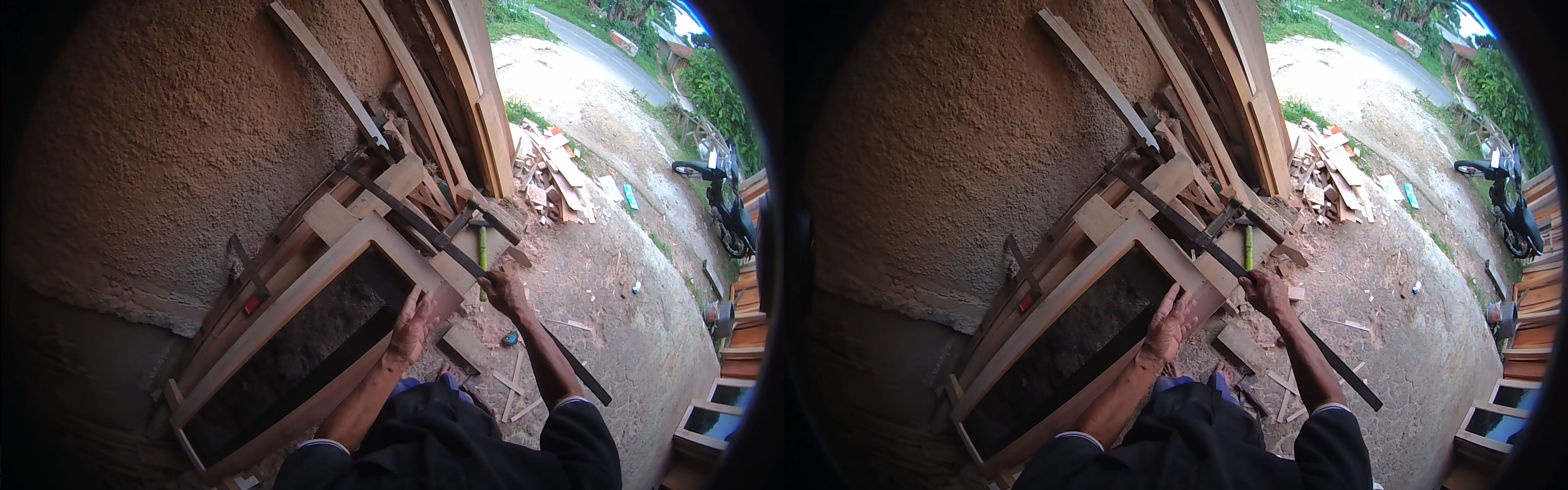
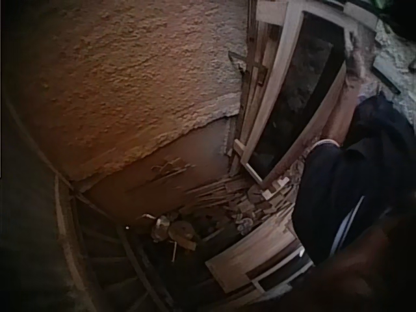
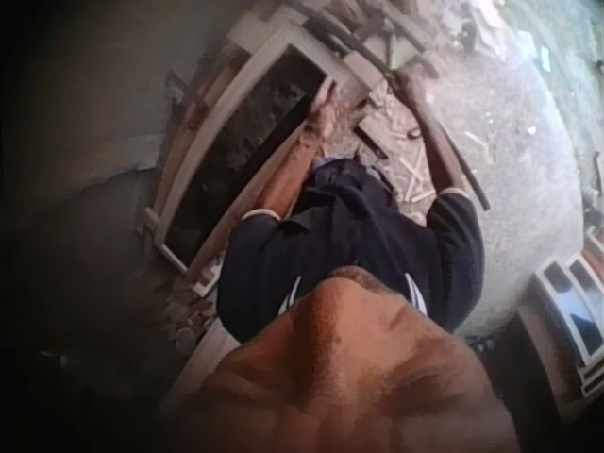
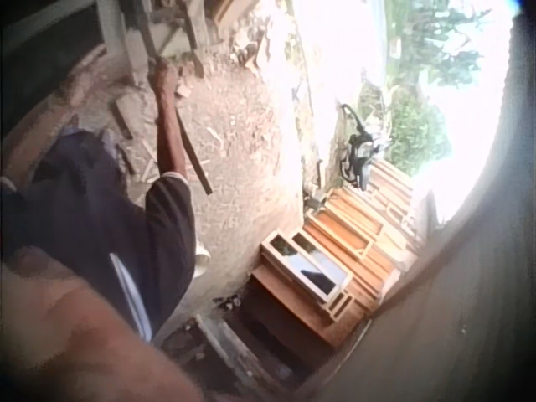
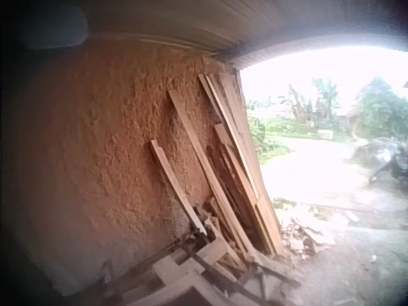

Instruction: The person assembles a wooden frame by aligning pieces, securing them with clamps, and hammering nails into place. They repeatedly measure and adjust the frame to ensure proper alignment.

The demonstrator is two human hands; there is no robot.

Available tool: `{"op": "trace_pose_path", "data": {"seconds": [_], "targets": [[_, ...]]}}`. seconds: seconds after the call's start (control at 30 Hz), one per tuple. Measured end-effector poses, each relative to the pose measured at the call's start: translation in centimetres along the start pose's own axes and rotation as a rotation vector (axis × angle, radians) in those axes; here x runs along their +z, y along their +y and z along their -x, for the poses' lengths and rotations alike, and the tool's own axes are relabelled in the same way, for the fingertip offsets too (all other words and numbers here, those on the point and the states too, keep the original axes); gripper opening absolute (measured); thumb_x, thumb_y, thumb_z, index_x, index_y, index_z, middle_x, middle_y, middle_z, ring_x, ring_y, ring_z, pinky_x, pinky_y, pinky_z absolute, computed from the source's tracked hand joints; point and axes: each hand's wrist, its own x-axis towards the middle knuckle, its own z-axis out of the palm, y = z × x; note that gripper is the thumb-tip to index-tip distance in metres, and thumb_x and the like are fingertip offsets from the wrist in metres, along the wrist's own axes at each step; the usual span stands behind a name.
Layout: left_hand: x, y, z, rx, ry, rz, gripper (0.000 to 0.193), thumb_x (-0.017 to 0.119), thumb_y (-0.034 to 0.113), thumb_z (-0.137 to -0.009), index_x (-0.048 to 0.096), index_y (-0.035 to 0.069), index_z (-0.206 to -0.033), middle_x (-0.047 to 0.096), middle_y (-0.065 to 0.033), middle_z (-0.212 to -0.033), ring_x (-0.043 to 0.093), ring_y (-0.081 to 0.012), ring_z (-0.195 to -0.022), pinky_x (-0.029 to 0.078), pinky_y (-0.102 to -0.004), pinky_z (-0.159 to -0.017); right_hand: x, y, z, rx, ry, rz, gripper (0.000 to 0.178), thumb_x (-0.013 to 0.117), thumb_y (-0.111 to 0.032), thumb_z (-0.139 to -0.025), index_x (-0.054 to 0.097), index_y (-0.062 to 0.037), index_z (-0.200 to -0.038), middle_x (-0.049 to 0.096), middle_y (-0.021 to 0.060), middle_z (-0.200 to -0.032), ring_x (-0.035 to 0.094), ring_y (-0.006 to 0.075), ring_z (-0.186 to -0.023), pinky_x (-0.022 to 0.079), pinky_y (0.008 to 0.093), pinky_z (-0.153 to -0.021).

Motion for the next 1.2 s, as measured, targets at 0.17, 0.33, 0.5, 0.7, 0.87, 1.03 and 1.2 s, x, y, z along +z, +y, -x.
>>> {"op": "trace_pose_path", "data": {"seconds": [0.17, 0.33, 0.5, 0.7, 0.87, 1.03, 1.2], "targets": [[-5.8, -0.2, 9.7, -0.075, 0.049, -0.109, 0.064, 0.059, 0.029, -0.105, 0.031, 0.005, -0.157, 0.051, -0.0178, -0.149, 0.060, -0.0210, -0.122, 0.051, -0.0314, -0.095, 2.0, 2.3, -3.8, 0.005, -0.072, 0.079, 0.038, 0.064, -0.043, -0.094, 0.073, -0.0062, -0.102, 0.072, 0.0209, -0.095, 0.070, 0.0397, -0.092, 0.054, 0.0489, -0.081], [-10.0, -1.0, 16.1, -0.035, 0.153, -0.509, 0.048, 0.055, 0.026, -0.106, 0.049, -0.002, -0.145, 0.067, -0.0168, -0.129, 0.068, -0.0187, -0.106, 0.053, -0.0305, -0.091, 2.8, 3.8, -5.9, -0.014, -0.078, 0.078, 0.042, 0.064, -0.046, -0.094, 0.070, -0.0091, -0.112, 0.073, 0.0217, -0.095, 0.070, 0.0411, -0.092, 0.054, 0.0495, -0.081], [-12.4, -2.2, 19.3, -0.091, 0.264, -0.520, 0.046, 0.056, 0.027, -0.105, 0.054, -0.003, -0.140, 0.069, -0.0160, -0.125, 0.070, -0.0180, -0.102, 0.054, -0.0303, -0.089, 2.5, 5.0, -7.8, -0.051, -0.030, 0.143, 0.039, 0.070, -0.041, -0.090, 0.066, -0.0091, -0.111, 0.069, 0.0181, -0.089, 0.069, 0.0377, -0.086, 0.053, 0.0481, -0.076], [-14.7, -2.9, 21.7, -0.155, 0.339, -0.570, 0.045, 0.058, 0.026, -0.104, 0.057, -0.003, -0.138, 0.070, -0.0149, -0.123, 0.070, -0.0182, -0.100, 0.055, -0.0296, -0.086, 3.7, 6.4, -8.2, -0.112, 0.083, 0.118, 0.037, 0.075, -0.034, -0.087, 0.060, -0.0073, -0.107, 0.059, 0.0182, -0.104, 0.062, 0.0402, -0.099, 0.050, 0.0488, -0.082], [-17.3, -4.0, 24.4, -0.218, 0.440, -0.552, 0.043, 0.056, 0.028, -0.105, 0.059, -0.004, -0.133, 0.071, -0.0156, -0.120, 0.071, -0.0191, -0.100, 0.055, -0.0308, -0.086, 4.2, 6.6, -8.0, -0.095, 0.062, 0.165, 0.039, 0.076, -0.036, -0.086, 0.059, -0.0066, -0.106, 0.059, 0.0180, -0.105, 0.062, 0.0404, -0.098, 0.051, 0.0499, -0.082], [-19.2, -6.5, 30.0, -0.323, 0.667, -0.266, 0.046, 0.048, 0.035, -0.108, 0.060, -0.005, -0.127, 0.071, -0.0167, -0.118, 0.071, -0.0221, -0.100, 0.057, -0.0346, -0.086, 4.6, 7.0, -8.1, -0.072, 0.025, 0.129, 0.037, 0.075, -0.036, -0.088, 0.060, -0.0062, -0.104, 0.059, 0.0174, -0.106, 0.061, 0.0391, -0.101, 0.050, 0.0499, -0.083], [-23.8, -9.7, 34.7, -0.179, 1.119, 0.374, 0.086, 0.035, 0.071, -0.100, 0.044, -0.002, -0.144, 0.063, -0.0166, -0.126, 0.064, -0.0269, -0.104, 0.052, -0.0414, -0.090, 4.1, 4.7, -8.6, -0.201, 0.238, 0.287, 0.034, 0.071, -0.029, -0.093, 0.061, -0.0049, -0.114, 0.060, 0.0192, -0.109, 0.061, 0.0389, -0.102, 0.050, 0.0477, -0.085]]}}
